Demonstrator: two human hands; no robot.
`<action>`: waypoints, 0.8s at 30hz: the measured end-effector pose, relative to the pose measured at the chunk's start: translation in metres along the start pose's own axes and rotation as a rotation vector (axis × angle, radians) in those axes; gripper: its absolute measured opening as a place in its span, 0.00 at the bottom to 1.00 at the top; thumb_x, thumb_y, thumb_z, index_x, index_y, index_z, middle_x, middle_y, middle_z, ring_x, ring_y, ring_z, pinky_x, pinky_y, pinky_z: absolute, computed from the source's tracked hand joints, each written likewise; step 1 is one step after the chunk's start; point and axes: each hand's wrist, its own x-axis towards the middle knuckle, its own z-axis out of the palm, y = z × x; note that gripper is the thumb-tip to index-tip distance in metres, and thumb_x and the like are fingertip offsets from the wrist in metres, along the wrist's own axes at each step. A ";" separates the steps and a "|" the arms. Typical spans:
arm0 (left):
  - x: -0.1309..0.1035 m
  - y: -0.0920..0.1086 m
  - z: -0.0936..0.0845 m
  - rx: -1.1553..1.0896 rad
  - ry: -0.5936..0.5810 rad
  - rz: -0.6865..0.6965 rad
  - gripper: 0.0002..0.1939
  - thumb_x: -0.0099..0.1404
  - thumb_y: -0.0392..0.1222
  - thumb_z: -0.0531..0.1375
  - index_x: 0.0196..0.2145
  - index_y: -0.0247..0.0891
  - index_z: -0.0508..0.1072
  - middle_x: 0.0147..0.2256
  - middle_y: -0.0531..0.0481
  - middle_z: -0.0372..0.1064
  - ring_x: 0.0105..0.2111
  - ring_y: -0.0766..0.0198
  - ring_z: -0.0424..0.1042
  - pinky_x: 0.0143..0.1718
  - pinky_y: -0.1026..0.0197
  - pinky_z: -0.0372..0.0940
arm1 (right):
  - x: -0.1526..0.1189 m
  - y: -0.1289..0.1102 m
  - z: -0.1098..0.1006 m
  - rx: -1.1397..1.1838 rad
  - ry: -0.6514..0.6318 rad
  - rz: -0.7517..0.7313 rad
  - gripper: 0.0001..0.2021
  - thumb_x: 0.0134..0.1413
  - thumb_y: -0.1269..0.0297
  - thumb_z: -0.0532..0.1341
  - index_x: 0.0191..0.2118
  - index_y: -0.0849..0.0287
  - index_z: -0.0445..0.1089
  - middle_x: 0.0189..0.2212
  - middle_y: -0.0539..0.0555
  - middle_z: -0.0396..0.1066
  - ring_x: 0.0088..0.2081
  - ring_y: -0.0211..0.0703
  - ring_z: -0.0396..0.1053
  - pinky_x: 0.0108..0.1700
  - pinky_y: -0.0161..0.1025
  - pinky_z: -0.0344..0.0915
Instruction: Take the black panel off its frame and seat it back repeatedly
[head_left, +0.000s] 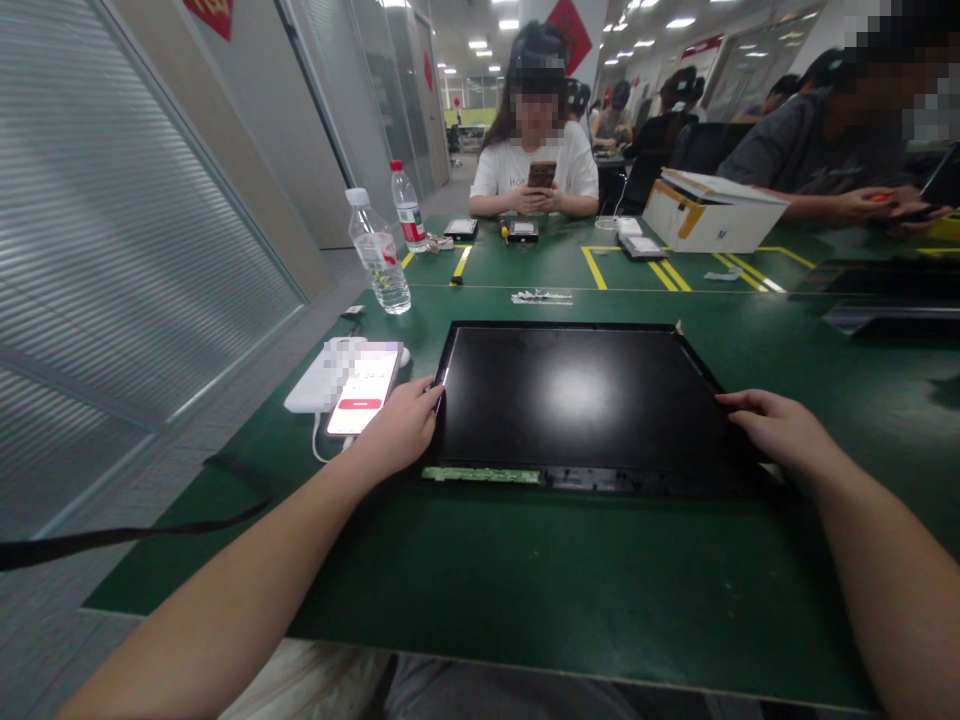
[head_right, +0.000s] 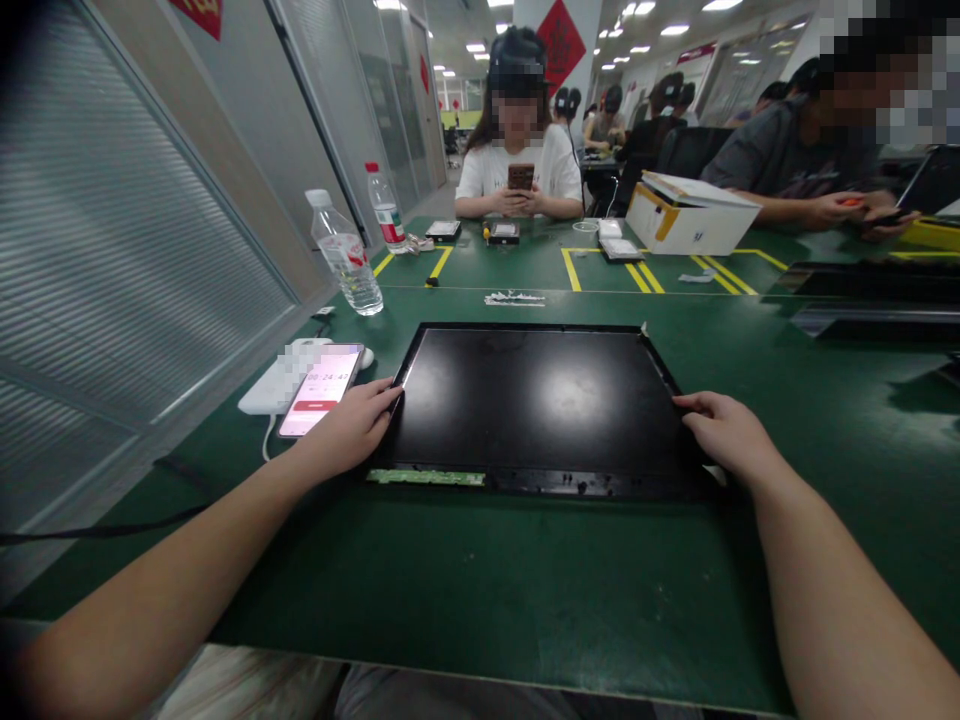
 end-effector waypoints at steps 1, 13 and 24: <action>0.000 0.000 0.000 -0.001 0.001 0.000 0.24 0.69 0.32 0.50 0.58 0.27 0.76 0.60 0.30 0.71 0.59 0.41 0.72 0.62 0.40 0.67 | -0.001 -0.002 0.000 -0.009 0.004 -0.001 0.19 0.49 0.69 0.60 0.46 0.60 0.80 0.33 0.54 0.78 0.33 0.44 0.72 0.36 0.39 0.64; -0.001 -0.001 0.000 -0.101 0.033 -0.059 0.19 0.70 0.35 0.52 0.52 0.33 0.78 0.57 0.35 0.75 0.59 0.43 0.73 0.63 0.42 0.67 | -0.004 -0.005 -0.001 -0.025 0.009 -0.002 0.19 0.49 0.69 0.60 0.47 0.60 0.80 0.31 0.53 0.77 0.29 0.42 0.70 0.31 0.38 0.62; -0.002 0.000 -0.003 -0.102 0.041 -0.061 0.17 0.69 0.34 0.52 0.44 0.36 0.81 0.49 0.38 0.79 0.53 0.45 0.78 0.57 0.45 0.72 | -0.005 -0.003 0.000 -0.010 -0.007 0.035 0.20 0.51 0.70 0.60 0.49 0.59 0.79 0.33 0.54 0.77 0.29 0.42 0.69 0.31 0.37 0.63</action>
